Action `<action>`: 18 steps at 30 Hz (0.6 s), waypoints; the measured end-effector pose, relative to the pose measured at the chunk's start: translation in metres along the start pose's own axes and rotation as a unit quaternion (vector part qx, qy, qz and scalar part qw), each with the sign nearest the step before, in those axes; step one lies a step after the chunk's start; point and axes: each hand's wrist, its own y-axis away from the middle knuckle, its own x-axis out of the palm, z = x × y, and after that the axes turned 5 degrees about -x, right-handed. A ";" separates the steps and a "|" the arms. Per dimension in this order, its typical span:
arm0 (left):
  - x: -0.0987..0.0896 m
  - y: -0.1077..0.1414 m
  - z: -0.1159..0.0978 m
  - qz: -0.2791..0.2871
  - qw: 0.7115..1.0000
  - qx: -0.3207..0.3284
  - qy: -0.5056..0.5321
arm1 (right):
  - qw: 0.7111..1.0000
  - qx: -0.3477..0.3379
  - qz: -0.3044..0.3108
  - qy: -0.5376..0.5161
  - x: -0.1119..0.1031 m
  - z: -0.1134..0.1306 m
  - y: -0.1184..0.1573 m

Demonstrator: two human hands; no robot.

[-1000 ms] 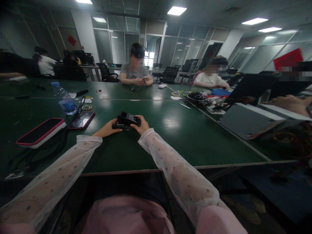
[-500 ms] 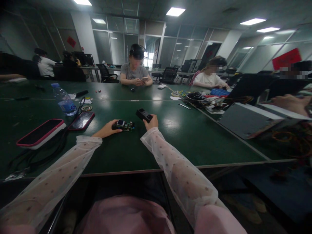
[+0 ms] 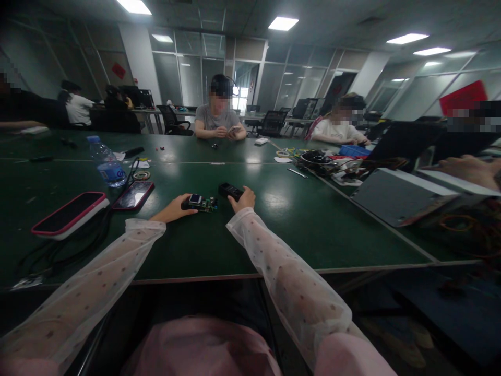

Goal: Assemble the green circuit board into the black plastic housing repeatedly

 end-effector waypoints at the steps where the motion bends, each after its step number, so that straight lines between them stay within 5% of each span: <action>1: 0.000 0.000 0.000 0.000 1.000 0.001 -0.001 | 1.000 0.003 -0.005 -0.001 -0.001 0.002 0.001; 18: -0.002 0.001 -0.005 -0.008 1.000 -0.006 -0.001 | 0.998 0.025 0.040 0.046 -0.005 0.006 0.000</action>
